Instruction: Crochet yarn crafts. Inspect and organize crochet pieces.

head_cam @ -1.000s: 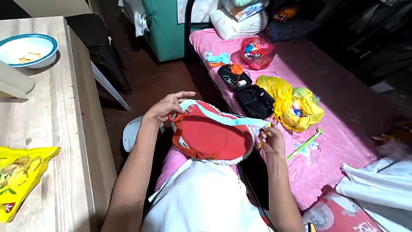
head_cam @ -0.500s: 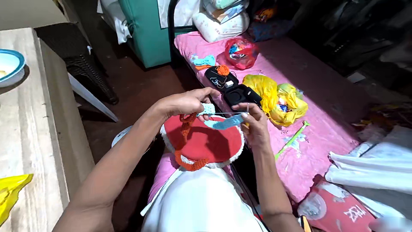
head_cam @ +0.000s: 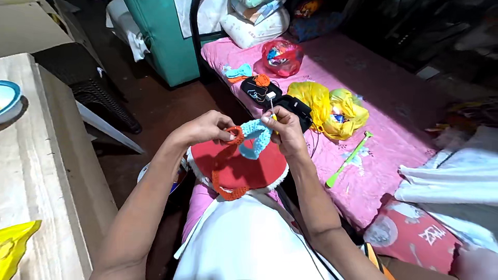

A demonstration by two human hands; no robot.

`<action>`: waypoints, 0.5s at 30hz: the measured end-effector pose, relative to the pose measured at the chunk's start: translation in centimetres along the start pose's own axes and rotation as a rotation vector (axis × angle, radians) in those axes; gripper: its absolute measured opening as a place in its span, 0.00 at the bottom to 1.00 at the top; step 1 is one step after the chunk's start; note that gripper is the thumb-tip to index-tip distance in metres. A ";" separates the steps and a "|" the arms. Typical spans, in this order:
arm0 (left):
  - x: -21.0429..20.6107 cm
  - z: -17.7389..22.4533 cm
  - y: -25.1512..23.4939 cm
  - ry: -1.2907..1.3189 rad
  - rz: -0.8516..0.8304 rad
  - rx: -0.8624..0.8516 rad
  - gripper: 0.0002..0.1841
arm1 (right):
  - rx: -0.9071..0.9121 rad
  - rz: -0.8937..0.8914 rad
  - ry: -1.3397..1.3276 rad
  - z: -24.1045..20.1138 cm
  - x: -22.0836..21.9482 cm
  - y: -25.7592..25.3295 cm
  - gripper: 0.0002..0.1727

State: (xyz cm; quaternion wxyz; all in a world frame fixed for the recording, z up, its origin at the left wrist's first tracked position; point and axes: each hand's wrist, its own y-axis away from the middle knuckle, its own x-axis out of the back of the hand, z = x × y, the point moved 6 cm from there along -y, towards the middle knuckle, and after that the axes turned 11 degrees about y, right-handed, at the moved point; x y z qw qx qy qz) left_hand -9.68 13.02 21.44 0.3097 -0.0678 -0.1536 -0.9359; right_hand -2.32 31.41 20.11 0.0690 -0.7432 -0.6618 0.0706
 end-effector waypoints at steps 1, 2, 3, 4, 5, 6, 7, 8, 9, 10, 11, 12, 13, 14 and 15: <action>0.1 -0.5 0.2 0.061 0.001 -0.040 0.03 | -0.012 0.012 -0.009 0.4 0.4 0.2 0.03; 0.4 -0.6 0.5 0.126 0.021 -0.102 0.05 | -0.028 0.019 -0.021 0.9 0.8 0.4 0.02; 0.9 -0.3 0.9 0.187 0.061 -0.167 0.07 | -0.044 0.029 -0.050 1.4 1.2 0.5 0.02; 1.7 0.2 1.3 0.247 0.104 -0.229 0.08 | -0.065 0.040 -0.094 1.9 1.6 0.5 0.03; 2.4 0.9 1.7 0.289 0.139 -0.292 0.08 | -0.087 0.055 -0.152 2.6 2.1 0.5 0.04; 3.1 1.6 2.1 0.305 0.171 -0.354 0.09 | -0.111 0.064 -0.212 3.4 2.6 0.6 0.06; 3.8 2.1 2.6 0.313 0.209 -0.416 0.11 | -0.128 0.066 -0.274 4.2 3.1 0.6 0.09; 4.5 2.6 3.2 0.327 0.263 -0.476 0.13 | -0.140 0.073 -0.322 4.9 3.6 0.7 0.13; 5.1 2.9 4.0 0.361 0.336 -0.525 0.13 | -0.152 0.088 -0.340 5.5 4.1 0.9 0.17; 5.5 3.0 4.7 0.425 0.434 -0.560 0.14 | -0.160 0.108 -0.329 5.9 4.5 1.3 0.19; 5.8 2.8 5.2 0.510 0.542 -0.576 0.14 | -0.160 0.129 -0.287 6.0 4.7 1.8 0.23; 5.6 2.4 5.2 0.591 0.627 -0.569 0.14 | -0.157 0.135 -0.215 5.8 4.8 2.3 0.26; 4.9 1.8 4.8 0.637 0.680 -0.538 0.17 | -0.141 0.131 -0.150 5.2 4.6 2.8 0.28; 3.6 0.9 4.0 0.659 0.663 -0.501 0.24 | -0.126 0.114 -0.086 4.4 4.3 3.2 0.28; 1.8 0.0 2.8 0.643 0.589 -0.454 0.33 | -0.110 0.091 -0.046 3.8 3.9 3.4 0.29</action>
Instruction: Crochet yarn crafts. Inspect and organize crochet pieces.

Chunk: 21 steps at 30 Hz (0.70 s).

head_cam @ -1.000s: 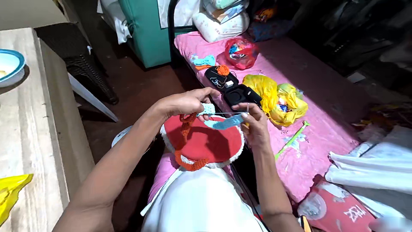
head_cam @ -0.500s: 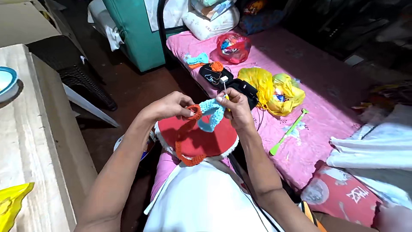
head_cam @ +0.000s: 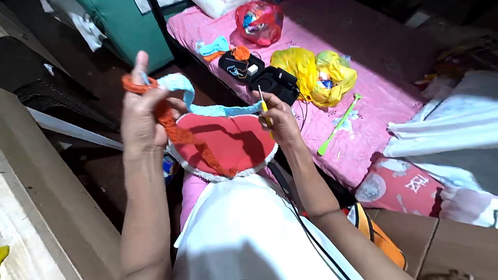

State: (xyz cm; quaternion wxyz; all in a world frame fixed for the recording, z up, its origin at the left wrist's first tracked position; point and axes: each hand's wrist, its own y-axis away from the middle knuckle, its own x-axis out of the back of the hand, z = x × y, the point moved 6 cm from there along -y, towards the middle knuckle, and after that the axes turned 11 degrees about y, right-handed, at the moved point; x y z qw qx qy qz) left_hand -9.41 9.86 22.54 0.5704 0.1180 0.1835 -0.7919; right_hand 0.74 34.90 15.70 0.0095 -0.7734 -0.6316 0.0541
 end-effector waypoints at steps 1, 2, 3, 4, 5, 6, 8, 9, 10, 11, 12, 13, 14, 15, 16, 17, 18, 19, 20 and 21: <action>-1.2 -2.2 0.5 -0.030 -0.096 0.062 0.41 | 0.026 -0.031 0.020 -0.4 -0.4 0.0 0.29; -2.8 -4.2 1.2 -0.092 -0.192 0.112 0.45 | 0.051 -0.059 0.039 -0.8 -0.8 0.0 0.28; -4.4 -5.8 2.0 -0.153 -0.270 0.139 0.46 | 0.073 -0.079 0.075 -1.1 -1.1 0.1 0.28; -5.9 -7.0 2.6 -0.206 -0.340 0.143 0.44 | 0.094 -0.087 0.126 -1.5 -1.3 0.4 0.27; -7.0 -7.9 3.1 -0.246 -0.401 0.147 0.39 | 0.110 -0.083 0.178 -1.8 -1.4 0.7 0.27; -7.7 -8.6 3.2 -0.255 -0.422 0.154 0.32 | 0.127 -0.071 0.226 -2.0 -1.3 1.0 0.27; -8.2 -9.5 3.1 -0.313 -0.438 0.161 0.22 | 0.168 -0.046 0.285 -2.4 -0.9 1.3 0.26; -8.2 -10.0 3.0 -0.360 -0.444 0.166 0.18 | 0.192 -0.041 0.299 -2.5 -0.7 1.4 0.26; -8.1 -10.4 2.9 -0.404 -0.458 0.177 0.14 | 0.213 -0.042 0.307 -2.7 -0.5 1.4 0.27; -8.0 -11.0 2.9 -0.435 -0.465 0.185 0.09 | 0.230 -0.047 0.320 -2.8 -0.2 1.5 0.28; -8.0 -11.4 3.0 -0.463 -0.463 0.188 0.05 | 0.247 -0.046 0.346 -2.8 0.1 1.4 0.29; -7.9 -11.8 3.0 -0.496 -0.462 0.193 0.04 | 0.265 -0.029 0.385 -2.8 0.5 1.3 0.29; -7.7 -12.0 3.0 -0.535 -0.459 0.203 0.04 | 0.280 0.001 0.428 -2.8 1.1 1.2 0.29; -7.4 -12.0 3.0 -0.590 -0.454 0.213 0.05 | 0.287 0.039 0.462 -2.7 1.8 1.0 0.28; -7.1 -12.0 3.0 -0.651 -0.452 0.228 0.05 | 0.275 0.080 0.476 -2.3 2.5 0.8 0.28; -6.8 -12.1 3.0 -0.705 -0.457 0.247 0.06 | 0.254 0.115 0.462 -1.8 3.1 0.6 0.28; -6.6 -12.3 3.0 -0.745 -0.471 0.269 0.06 | 0.231 0.147 0.438 -1.2 3.7 0.5 0.29; -6.4 -12.7 3.1 -0.775 -0.485 0.286 0.06 | 0.210 0.178 0.418 -0.6 4.1 0.4 0.29; -6.3 -13.2 3.3 -0.784 -0.503 0.306 0.06 | 0.197 0.198 0.410 -0.1 4.3 0.2 0.29; -6.2 -13.7 3.4 -0.784 -0.519 0.327 0.06 | 0.192 0.200 0.426 0.4 4.4 0.1 0.30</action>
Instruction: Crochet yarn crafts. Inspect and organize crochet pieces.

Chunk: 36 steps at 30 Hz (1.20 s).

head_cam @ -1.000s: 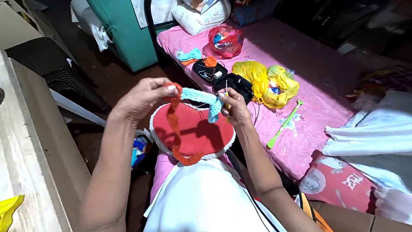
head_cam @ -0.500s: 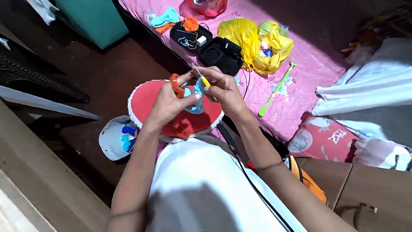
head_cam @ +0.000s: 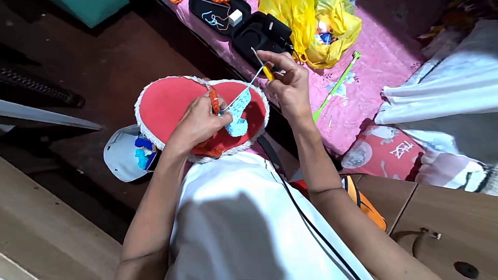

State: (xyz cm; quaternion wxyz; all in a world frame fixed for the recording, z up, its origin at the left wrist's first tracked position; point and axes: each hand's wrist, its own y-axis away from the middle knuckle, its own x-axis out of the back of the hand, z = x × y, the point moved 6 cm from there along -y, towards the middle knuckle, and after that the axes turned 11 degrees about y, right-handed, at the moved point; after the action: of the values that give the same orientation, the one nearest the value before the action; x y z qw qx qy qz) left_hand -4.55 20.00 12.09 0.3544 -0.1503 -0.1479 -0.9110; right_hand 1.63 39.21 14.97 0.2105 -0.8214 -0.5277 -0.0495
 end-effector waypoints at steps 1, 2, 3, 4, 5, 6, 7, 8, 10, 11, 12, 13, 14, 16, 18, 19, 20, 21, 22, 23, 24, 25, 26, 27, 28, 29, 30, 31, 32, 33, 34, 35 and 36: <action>-0.2 -0.5 -0.1 0.008 -0.016 0.010 0.06 | 0.009 -0.021 0.040 0.4 -0.2 0.0 0.30; -0.2 -0.9 -0.2 0.018 -0.031 0.015 0.05 | 0.020 -0.050 0.094 0.9 -0.3 -0.1 0.30; -0.2 -1.2 -0.2 0.027 -0.046 0.018 0.05 | 0.014 -0.074 0.147 1.4 -0.3 -0.4 0.30; -0.1 -1.4 -0.1 0.033 -0.067 0.020 0.04 | -0.002 -0.078 0.184 2.1 0.3 -0.7 0.29; 0.2 -1.5 0.1 0.041 -0.082 0.022 0.04 | -0.027 -0.062 0.203 2.7 1.2 -1.3 0.29; 0.6 -1.5 0.2 0.046 -0.084 0.024 0.04 | -0.042 -0.042 0.215 3.3 2.1 -2.0 0.28; 1.1 -1.5 0.4 0.053 -0.078 0.028 0.03 | -0.044 -0.048 0.227 3.6 2.7 -2.4 0.28; 1.5 -1.5 0.4 0.059 -0.074 0.040 0.04 | -0.030 -0.108 0.235 3.6 2.8 -2.6 0.28; 2.0 -1.6 0.1 0.063 -0.069 0.055 0.04 | 0.017 -0.351 0.230 3.0 1.6 -2.1 0.26; 2.1 -1.7 0.0 0.066 -0.063 0.052 0.04 | 0.035 -0.483 0.239 3.1 0.7 -1.6 0.25; 2.4 -1.7 -0.2 0.070 -0.049 0.049 0.04 | 0.039 -0.600 0.265 3.6 0.1 -1.1 0.26; 2.8 -1.8 -0.3 0.078 -0.025 0.049 0.04 | 0.016 -0.703 0.305 4.3 -0.1 -0.8 0.26; 3.5 -2.0 -0.4 0.099 0.009 0.055 0.03 | -0.027 -0.788 0.338 5.4 0.2 -0.5 0.24; 5.4 -2.8 -0.1 0.144 0.092 0.080 0.02 | -0.117 -0.893 0.301 7.9 2.0 -0.2 0.20; 7.1 -3.6 0.2 0.124 0.160 0.114 0.02 | -0.188 -0.885 0.155 10.7 4.8 -0.2 0.20; 7.5 -3.9 0.3 0.061 0.165 0.128 0.02 | -0.239 -0.826 0.066 12.2 6.2 -0.4 0.21; 7.5 -3.9 0.4 -0.007 0.138 0.132 0.03 | -0.304 -0.739 -0.011 14.1 7.6 -0.7 0.21; 7.2 -3.7 0.3 -0.074 0.101 0.122 0.05 | -0.380 -0.612 -0.043 16.3 9.0 -1.2 0.22; 6.6 -3.4 0.1 -0.118 0.053 0.108 0.07 | -0.471 -0.452 -0.038 18.9 10.4 -1.8 0.23; 6.0 -3.0 -0.1 -0.143 0.002 0.095 0.08 | -0.590 -0.261 -0.004 21.9 11.7 -2.1 0.24; 5.3 -2.6 -0.3 -0.174 -0.035 0.087 0.09 | -0.730 -0.067 0.064 25.1 13.0 -1.9 0.24; 4.7 -2.3 -0.5 -0.207 -0.057 0.079 0.09 | -0.859 0.098 0.164 28.3 14.1 -1.4 0.22; 4.4 -2.3 -0.7 -0.233 -0.071 0.075 0.09 | -0.953 0.190 0.298 30.9 15.1 -0.7 0.19; 4.2 -2.2 -0.8 -0.249 -0.083 0.066 0.10 | -1.020 0.198 0.439 32.8 16.0 0.2 0.19; 4.1 -2.2 -0.6 -0.268 -0.094 0.040 0.11 | -1.070 0.179 0.559 34.0 16.8 1.0 0.21; 4.1 -2.2 -0.4 -0.281 -0.107 0.002 0.12 | -1.094 0.158 0.643 34.4 17.4 1.6 0.22; 4.2 -2.1 -0.1 -0.301 -0.124 -0.021 0.14 | -1.100 0.148 0.704 34.2 17.8 1.7 0.22; 4.5 -1.8 0.3 -0.314 -0.144 -0.016 0.17 | -1.105 0.137 0.757 34.0 18.0 1.6 0.21; 4.8 -1.6 0.7 -0.336 -0.163 0.001 0.20 | -1.103 0.113 0.809 34.0 18.2 1.3 0.21; 5.4 -1.5 1.1 -0.350 -0.180 0.011 0.23 | -1.092 0.085 0.849 34.2 18.2 0.9 0.21; 6.1 -1.3 1.4 -0.340 -0.187 0.009 0.23 | -1.067 0.069 0.872 34.4 18.3 0.6 0.22; 7.0 -0.9 1.7 -0.307 -0.186 -0.004 0.23 | -1.040 0.075 0.861 34.4 18.3 0.1 0.22; 8.0 -0.3 1.7 -0.285 -0.177 -0.029 0.24 | -1.005 0.094 0.825 34.2 18.3 -0.5 0.24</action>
State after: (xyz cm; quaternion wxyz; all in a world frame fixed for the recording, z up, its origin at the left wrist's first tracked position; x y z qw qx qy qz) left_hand -9.08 13.87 15.09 0.2459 -0.2696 -0.1963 -0.9101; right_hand 4.39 68.49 -10.35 -0.0121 -0.7556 -0.2798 -0.5922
